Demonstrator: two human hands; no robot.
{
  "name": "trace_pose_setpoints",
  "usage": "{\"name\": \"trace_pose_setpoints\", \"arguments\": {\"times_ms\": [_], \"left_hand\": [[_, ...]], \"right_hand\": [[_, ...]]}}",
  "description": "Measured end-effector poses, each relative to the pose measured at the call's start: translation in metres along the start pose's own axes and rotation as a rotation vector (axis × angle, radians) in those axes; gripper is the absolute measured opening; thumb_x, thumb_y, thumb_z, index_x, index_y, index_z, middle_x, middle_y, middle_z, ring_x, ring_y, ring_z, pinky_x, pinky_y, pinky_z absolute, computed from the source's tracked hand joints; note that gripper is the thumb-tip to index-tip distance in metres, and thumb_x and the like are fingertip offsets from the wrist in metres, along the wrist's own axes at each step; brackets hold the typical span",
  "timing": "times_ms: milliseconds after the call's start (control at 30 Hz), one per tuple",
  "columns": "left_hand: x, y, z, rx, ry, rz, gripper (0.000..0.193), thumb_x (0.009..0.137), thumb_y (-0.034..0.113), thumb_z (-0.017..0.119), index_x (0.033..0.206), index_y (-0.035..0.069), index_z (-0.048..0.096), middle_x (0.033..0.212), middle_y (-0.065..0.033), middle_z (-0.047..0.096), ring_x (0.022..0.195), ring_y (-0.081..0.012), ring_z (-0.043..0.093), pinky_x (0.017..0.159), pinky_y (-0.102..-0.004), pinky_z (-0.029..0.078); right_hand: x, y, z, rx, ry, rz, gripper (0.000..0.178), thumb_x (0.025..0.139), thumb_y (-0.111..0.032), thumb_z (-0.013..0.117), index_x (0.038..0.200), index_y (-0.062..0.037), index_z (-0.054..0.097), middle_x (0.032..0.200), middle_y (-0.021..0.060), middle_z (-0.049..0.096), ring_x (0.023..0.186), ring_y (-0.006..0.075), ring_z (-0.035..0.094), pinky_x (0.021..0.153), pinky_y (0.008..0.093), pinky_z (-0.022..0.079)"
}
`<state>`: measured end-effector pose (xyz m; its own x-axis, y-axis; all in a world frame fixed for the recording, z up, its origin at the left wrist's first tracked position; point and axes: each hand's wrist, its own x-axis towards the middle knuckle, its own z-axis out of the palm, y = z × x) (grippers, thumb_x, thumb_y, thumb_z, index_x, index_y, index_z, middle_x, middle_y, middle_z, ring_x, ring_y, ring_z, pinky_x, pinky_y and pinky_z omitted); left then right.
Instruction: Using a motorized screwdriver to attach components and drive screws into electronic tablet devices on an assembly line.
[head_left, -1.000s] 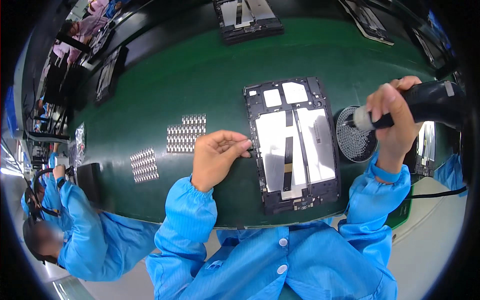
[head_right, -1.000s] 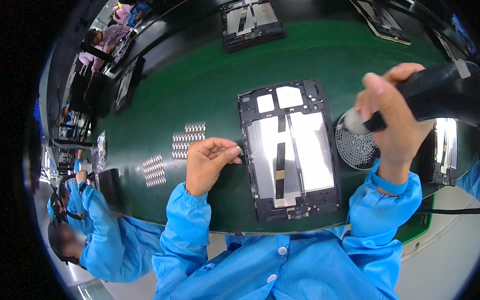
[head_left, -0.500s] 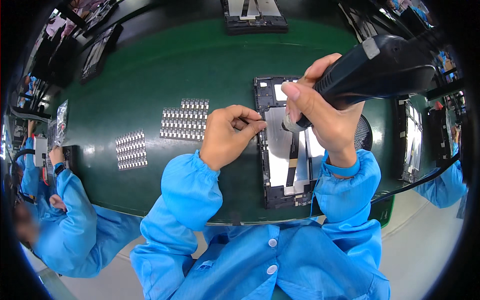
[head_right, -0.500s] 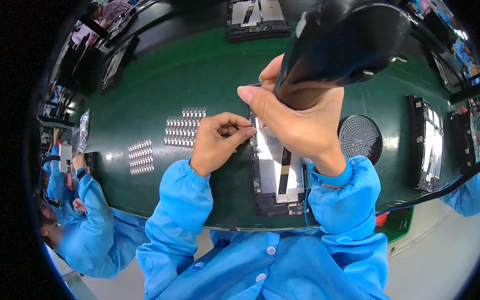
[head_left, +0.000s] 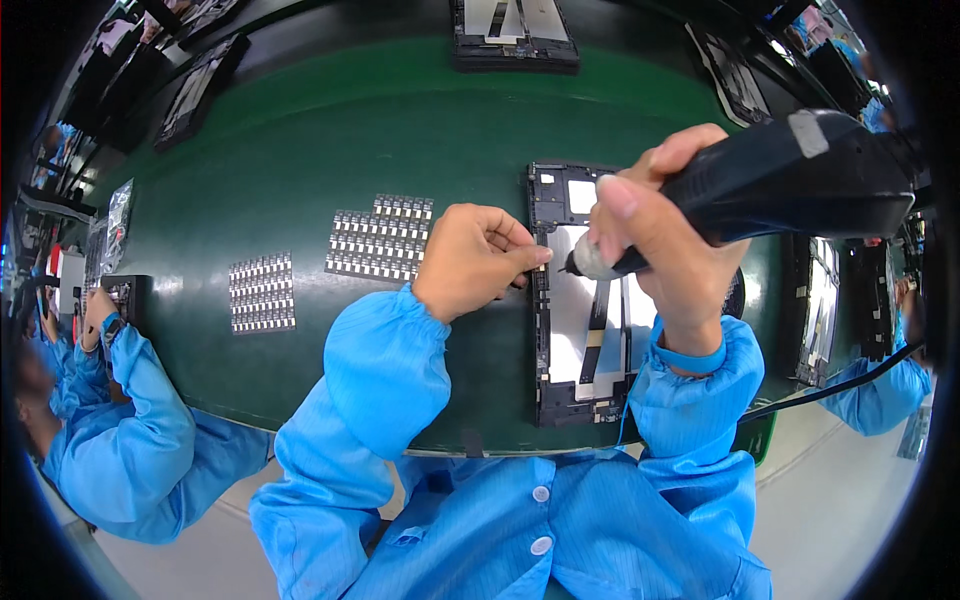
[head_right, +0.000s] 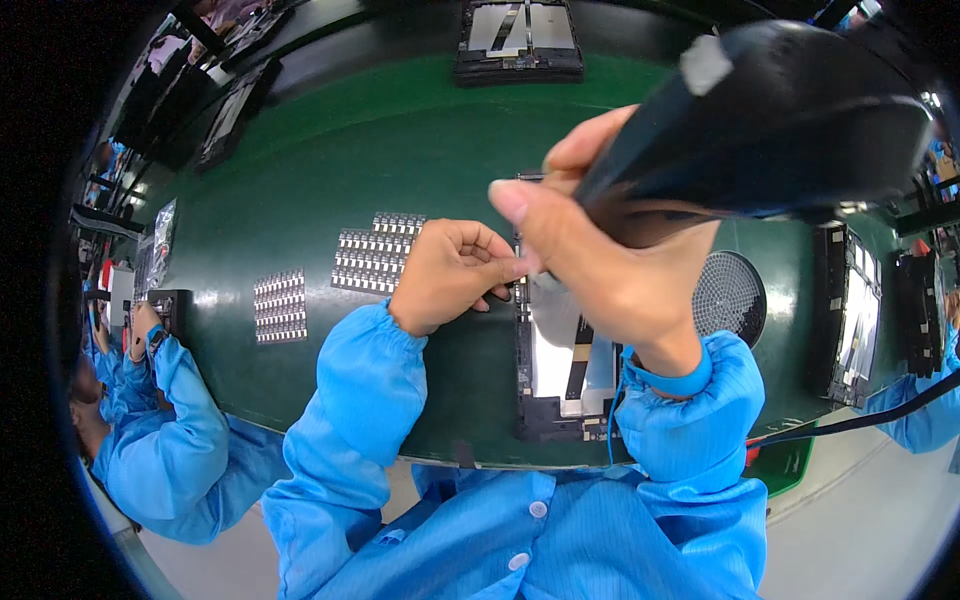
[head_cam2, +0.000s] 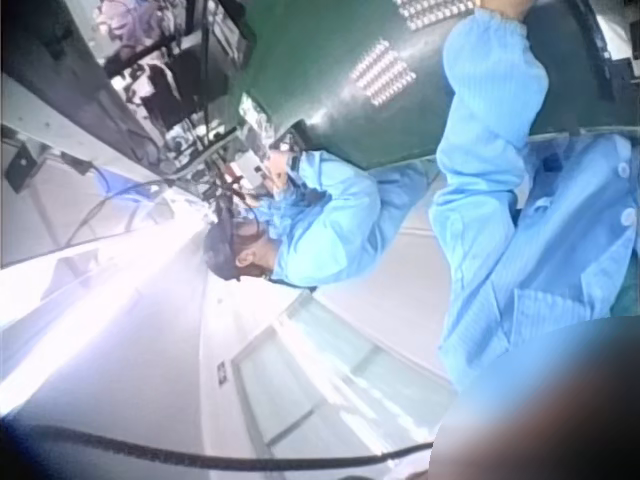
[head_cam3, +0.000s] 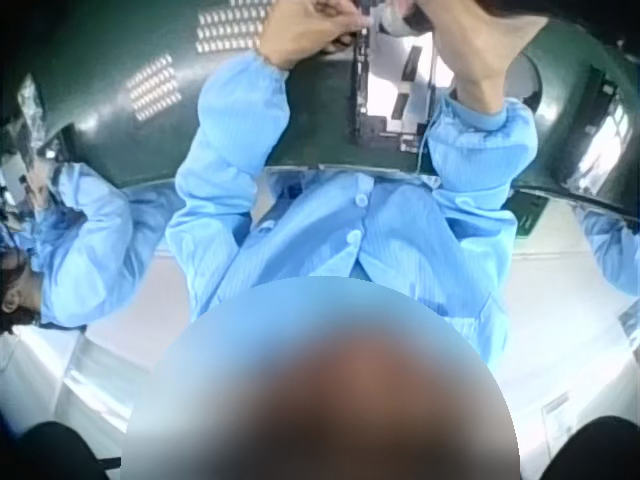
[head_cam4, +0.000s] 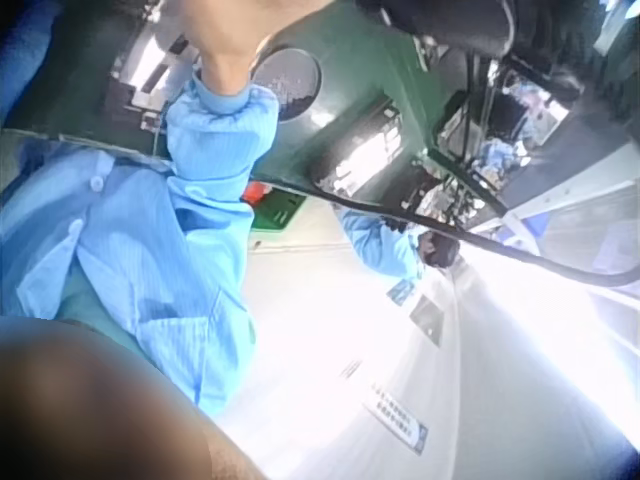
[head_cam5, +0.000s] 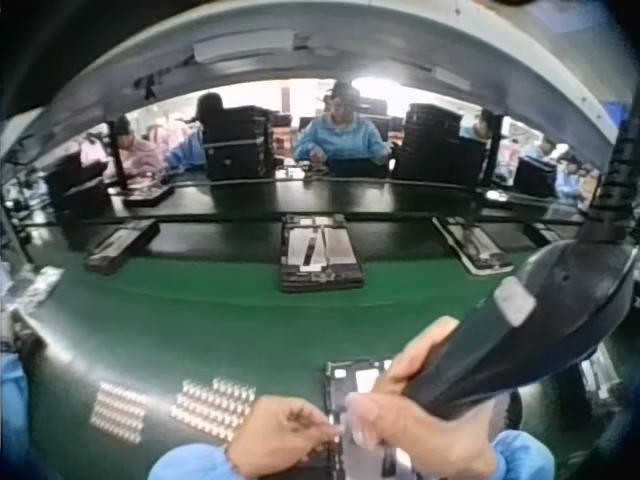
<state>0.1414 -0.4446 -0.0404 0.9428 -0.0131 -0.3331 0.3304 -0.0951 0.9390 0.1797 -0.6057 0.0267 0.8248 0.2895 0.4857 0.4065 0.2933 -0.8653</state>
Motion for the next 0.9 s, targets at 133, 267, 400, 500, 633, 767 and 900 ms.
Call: {"name": "trace_pose_setpoints", "arguments": {"times_ms": [133,267,400,500,633,767,900], "left_hand": [[-0.001,-0.001,-0.002,-0.016,0.007,-0.035,0.017,0.076,0.011,0.075,0.078,-0.002,0.065,0.067,-0.0071,0.065,0.056,-0.0099,0.062,0.042,-0.0224,0.046],[0.001,-0.003,-0.001,0.009,0.002,-0.027,0.016,0.077,0.010,0.074,0.078,-0.002,0.065,0.067,-0.0074,0.066,0.055,-0.0105,0.062,0.042,-0.0232,0.047],[0.002,-0.005,-0.001,0.014,0.009,-0.029,0.015,0.077,0.009,0.074,0.078,-0.003,0.065,0.068,-0.0079,0.066,0.056,-0.0111,0.063,0.042,-0.0238,0.048],[0.002,-0.006,0.000,0.019,0.008,-0.027,0.015,0.077,0.009,0.073,0.078,-0.003,0.065,0.068,-0.0081,0.066,0.057,-0.0114,0.064,0.043,-0.0238,0.048],[0.003,-0.007,0.000,0.015,0.004,-0.015,0.013,0.077,0.008,0.072,0.077,-0.003,0.065,0.067,-0.0080,0.066,0.056,-0.0116,0.064,0.043,-0.0238,0.049],[0.001,-0.006,-0.001,0.020,0.013,-0.014,0.013,0.078,0.009,0.072,0.077,-0.003,0.065,0.067,-0.0079,0.066,0.056,-0.0117,0.064,0.043,-0.0238,0.049],[0.004,-0.009,-0.002,0.015,-0.004,0.009,0.013,0.078,0.008,0.072,0.077,-0.003,0.065,0.066,-0.0082,0.066,0.055,-0.0121,0.064,0.043,-0.0240,0.048]], "right_hand": [[0.002,0.010,0.014,0.049,0.041,0.058,0.021,0.073,0.003,0.074,0.085,-0.0005,0.058,0.066,0.0037,0.059,0.059,0.0073,0.057,0.051,0.0205,0.044],[0.002,0.012,0.014,-0.048,-0.038,0.055,0.030,0.078,0.008,0.066,0.094,-0.0036,0.044,0.064,0.0086,0.055,0.050,0.0151,0.056,0.050,0.0280,0.047],[0.002,0.014,0.016,-0.027,-0.051,0.080,0.030,0.078,0.008,0.067,0.094,-0.0035,0.044,0.064,0.0085,0.056,0.050,0.0148,0.056,0.050,0.0275,0.048],[0.002,0.017,0.014,-0.043,-0.062,0.056,0.030,0.078,0.008,0.067,0.094,-0.0031,0.044,0.064,0.0085,0.056,0.050,0.0147,0.056,0.050,0.0275,0.048],[0.003,0.017,0.014,-0.080,-0.083,0.061,0.030,0.078,0.008,0.067,0.094,-0.0033,0.044,0.064,0.0083,0.056,0.050,0.0145,0.056,0.051,0.0272,0.048],[0.001,0.017,0.016,-0.139,-0.103,0.034,0.030,0.077,0.009,0.066,0.093,-0.0039,0.044,0.064,0.0082,0.056,0.050,0.0139,0.056,0.051,0.0273,0.049],[0.000,0.018,0.018,-0.141,-0.127,0.014,0.031,0.077,0.011,0.065,0.091,-0.0050,0.042,0.064,0.0079,0.055,0.051,0.0132,0.056,0.051,0.0257,0.048]]}}
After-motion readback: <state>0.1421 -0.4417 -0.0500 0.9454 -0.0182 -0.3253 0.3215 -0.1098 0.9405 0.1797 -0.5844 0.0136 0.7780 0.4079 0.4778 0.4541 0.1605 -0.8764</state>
